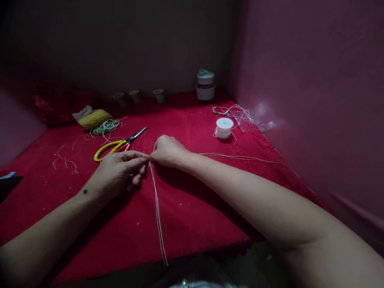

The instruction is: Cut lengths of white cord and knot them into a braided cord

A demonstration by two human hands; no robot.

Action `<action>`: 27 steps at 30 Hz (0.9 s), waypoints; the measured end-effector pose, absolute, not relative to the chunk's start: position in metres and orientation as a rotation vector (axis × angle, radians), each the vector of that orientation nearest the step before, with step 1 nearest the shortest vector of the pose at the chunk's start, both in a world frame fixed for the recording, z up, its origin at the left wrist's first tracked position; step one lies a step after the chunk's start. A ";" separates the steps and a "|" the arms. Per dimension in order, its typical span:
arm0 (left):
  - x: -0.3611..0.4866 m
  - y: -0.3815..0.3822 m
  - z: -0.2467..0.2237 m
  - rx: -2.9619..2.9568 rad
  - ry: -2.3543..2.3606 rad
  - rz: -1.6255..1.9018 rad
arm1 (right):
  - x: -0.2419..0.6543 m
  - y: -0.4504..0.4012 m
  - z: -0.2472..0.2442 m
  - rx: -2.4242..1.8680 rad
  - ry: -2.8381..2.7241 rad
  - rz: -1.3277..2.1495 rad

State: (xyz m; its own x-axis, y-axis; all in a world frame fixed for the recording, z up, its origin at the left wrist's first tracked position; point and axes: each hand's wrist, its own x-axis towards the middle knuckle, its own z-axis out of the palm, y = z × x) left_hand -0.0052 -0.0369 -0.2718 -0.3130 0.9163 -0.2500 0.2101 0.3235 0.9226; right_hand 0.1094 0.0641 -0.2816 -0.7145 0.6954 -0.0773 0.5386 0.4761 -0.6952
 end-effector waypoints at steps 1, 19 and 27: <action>-0.004 -0.037 -0.271 1.029 1.755 1.040 | 0.109 0.064 -0.281 -1.069 -2.511 1.068; 0.003 -0.041 -0.270 1.116 1.842 1.039 | 0.111 0.065 -0.278 -1.066 -2.483 1.252; 0.003 -0.039 -0.268 1.091 1.884 0.928 | 0.112 0.064 -0.278 -1.059 -2.439 1.249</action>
